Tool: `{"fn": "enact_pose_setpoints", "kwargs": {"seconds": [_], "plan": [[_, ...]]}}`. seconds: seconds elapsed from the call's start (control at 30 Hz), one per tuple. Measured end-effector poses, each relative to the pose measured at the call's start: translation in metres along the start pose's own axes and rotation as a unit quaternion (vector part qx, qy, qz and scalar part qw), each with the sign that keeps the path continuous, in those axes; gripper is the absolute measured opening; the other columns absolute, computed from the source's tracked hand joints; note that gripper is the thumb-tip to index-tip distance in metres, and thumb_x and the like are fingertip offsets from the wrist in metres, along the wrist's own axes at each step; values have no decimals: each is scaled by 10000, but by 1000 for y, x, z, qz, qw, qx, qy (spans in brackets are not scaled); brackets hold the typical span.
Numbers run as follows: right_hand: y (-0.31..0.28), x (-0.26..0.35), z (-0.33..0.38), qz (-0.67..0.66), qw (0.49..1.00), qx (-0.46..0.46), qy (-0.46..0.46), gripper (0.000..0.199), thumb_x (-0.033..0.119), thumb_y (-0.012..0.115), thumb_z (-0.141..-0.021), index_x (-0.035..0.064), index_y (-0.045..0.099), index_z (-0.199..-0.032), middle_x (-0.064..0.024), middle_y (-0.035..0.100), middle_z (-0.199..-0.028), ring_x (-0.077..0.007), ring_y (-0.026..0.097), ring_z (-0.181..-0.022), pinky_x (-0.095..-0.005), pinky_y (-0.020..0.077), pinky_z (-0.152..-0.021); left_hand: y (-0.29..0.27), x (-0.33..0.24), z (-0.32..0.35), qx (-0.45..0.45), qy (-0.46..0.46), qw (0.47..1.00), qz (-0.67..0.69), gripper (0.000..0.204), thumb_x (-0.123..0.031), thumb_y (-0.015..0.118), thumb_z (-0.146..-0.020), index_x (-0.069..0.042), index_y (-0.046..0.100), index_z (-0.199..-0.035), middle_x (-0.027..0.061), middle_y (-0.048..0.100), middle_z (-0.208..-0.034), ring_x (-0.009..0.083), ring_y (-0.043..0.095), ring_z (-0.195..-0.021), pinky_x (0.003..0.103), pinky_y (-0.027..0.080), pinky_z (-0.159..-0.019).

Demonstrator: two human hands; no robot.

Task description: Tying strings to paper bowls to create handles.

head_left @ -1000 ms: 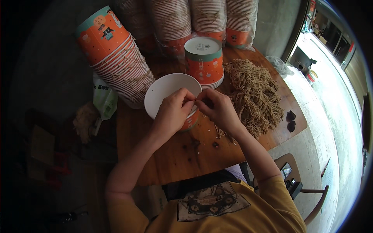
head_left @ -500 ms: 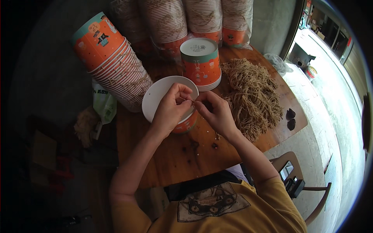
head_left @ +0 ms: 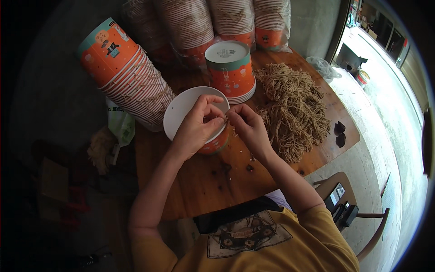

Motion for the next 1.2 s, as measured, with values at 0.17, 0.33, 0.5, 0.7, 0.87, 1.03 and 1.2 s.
{"fn": "enact_pose_setpoints", "kwargs": {"seconds": [0.17,0.33,0.5,0.7,0.87,1.03,1.2], "plan": [[-2,-1,2,-30,999,17,37,172,198,563,-932,33,580,-977,54,554,-790,-33,506,-669,-171,411,-588,0,2,-3,8,-8,1000,24,346,-14,553,-880,-41,440,-1206,17,584,-911,79,537,-911,240,403,-875],[-3,-1,6,45,996,-13,-74,155,77,606,-877,17,569,-1016,-46,620,-821,-83,567,-684,-238,465,-617,1,2,-5,1,-29,999,38,321,-46,553,-895,-34,450,-1199,21,587,-918,77,535,-918,237,398,-876],[-4,4,6,121,987,-1,-104,169,47,629,-850,23,578,-1009,-63,642,-838,-117,609,-647,-254,488,-582,2,-2,-4,-2,-36,998,46,297,-9,534,-877,0,454,-1162,55,582,-948,92,561,-897,255,435,-860],[-2,3,5,103,990,-2,-98,87,66,601,-887,4,579,-943,-37,639,-770,-81,599,-615,-221,477,-540,4,-3,0,40,-18,998,43,341,29,543,-857,-13,438,-1178,45,559,-927,96,548,-875,274,456,-837],[-3,0,5,35,999,19,-33,90,91,586,-907,5,562,-924,-39,630,-759,-76,581,-620,-218,475,-553,6,-2,2,8,6,997,-72,324,7,548,-872,-25,450,-1179,54,546,-920,113,545,-860,265,452,-798],[-3,-5,5,14,999,31,-33,94,103,577,-917,12,556,-920,-38,627,-768,-73,573,-626,-214,470,-549,10,0,5,-75,100,947,-295,238,-22,563,-879,-19,502,-1109,94,545,-944,199,559,-877,306,451,-778],[-1,-5,7,5,999,37,-26,99,108,567,-925,12,549,-936,-39,626,-785,-70,572,-642,-213,474,-548,11,0,8,-99,159,900,-394,128,-26,558,-861,-24,507,-978,135,506,-951,319,495,-947,416,423,-820]]}}
Point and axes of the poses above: each hand's wrist, its own z-axis away from the middle knuckle, its own y-axis out of the palm, x = y × z, the point moved 1 cm from there along -z, towards the middle knuckle
